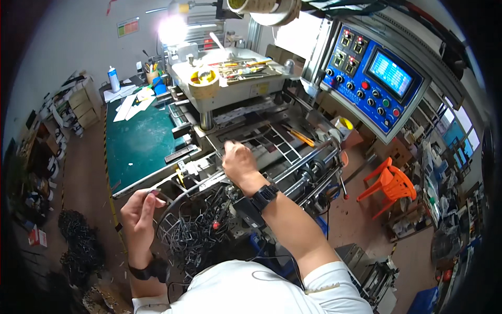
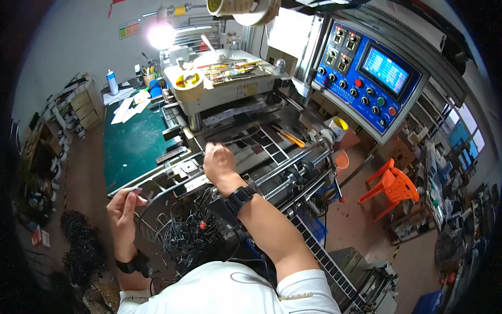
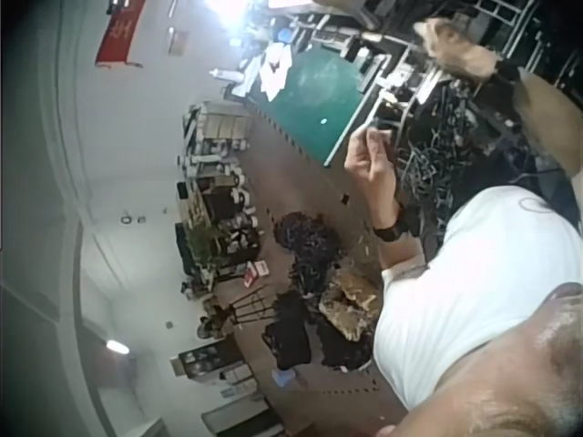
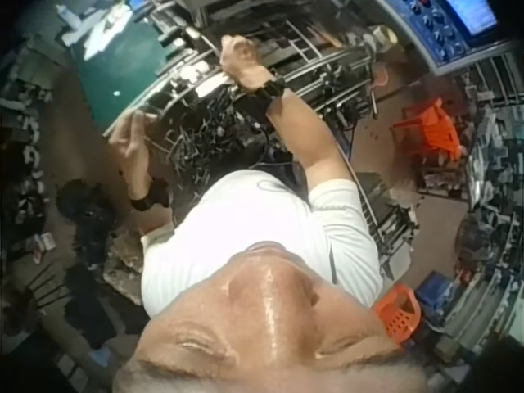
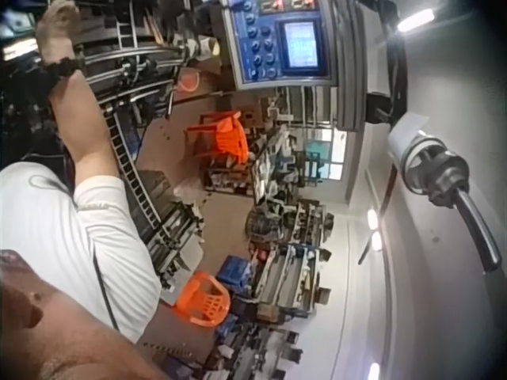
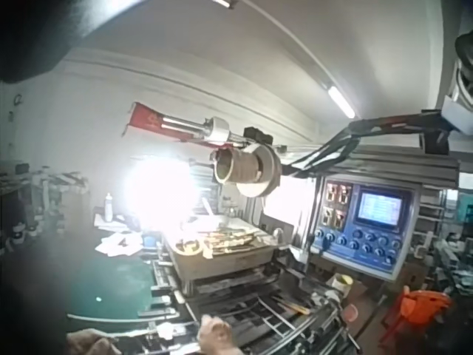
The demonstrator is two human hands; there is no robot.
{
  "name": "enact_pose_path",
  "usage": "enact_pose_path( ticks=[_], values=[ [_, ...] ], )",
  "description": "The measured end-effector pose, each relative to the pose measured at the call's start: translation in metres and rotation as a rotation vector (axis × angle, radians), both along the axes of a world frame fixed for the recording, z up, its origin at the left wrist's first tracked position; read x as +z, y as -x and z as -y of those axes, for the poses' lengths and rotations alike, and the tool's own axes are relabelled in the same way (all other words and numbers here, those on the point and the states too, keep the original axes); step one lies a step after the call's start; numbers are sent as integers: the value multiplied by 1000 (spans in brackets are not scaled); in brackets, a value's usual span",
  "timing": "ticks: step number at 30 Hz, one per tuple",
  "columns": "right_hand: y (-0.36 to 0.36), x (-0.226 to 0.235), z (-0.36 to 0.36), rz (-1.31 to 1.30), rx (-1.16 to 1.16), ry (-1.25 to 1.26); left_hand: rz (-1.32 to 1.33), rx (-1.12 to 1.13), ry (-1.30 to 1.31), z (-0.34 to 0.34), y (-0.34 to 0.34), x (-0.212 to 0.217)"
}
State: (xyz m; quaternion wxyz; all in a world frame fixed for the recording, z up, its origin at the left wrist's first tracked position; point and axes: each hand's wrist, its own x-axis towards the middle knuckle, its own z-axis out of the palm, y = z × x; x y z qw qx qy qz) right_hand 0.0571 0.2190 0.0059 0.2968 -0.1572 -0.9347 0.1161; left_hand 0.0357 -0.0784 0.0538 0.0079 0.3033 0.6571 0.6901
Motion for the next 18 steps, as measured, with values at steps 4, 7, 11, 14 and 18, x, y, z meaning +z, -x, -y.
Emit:
enact_pose_path(
  ticks=[4,7,11,14,18],
  values=[
    [-4,9,6,-60,67,-75,-225,203,343,31,-9,0],
    [-3,8,4,-39,88,-68,-298,316,376,44,-9,-9],
    [-3,10,9,-98,116,-44,-277,450,377,65,-4,-32],
    [-1,15,19,-227,184,-95,-240,496,412,72,-9,-40],
    [0,9,26,-250,266,-188,-263,391,460,61,-16,-42]
  ],
)
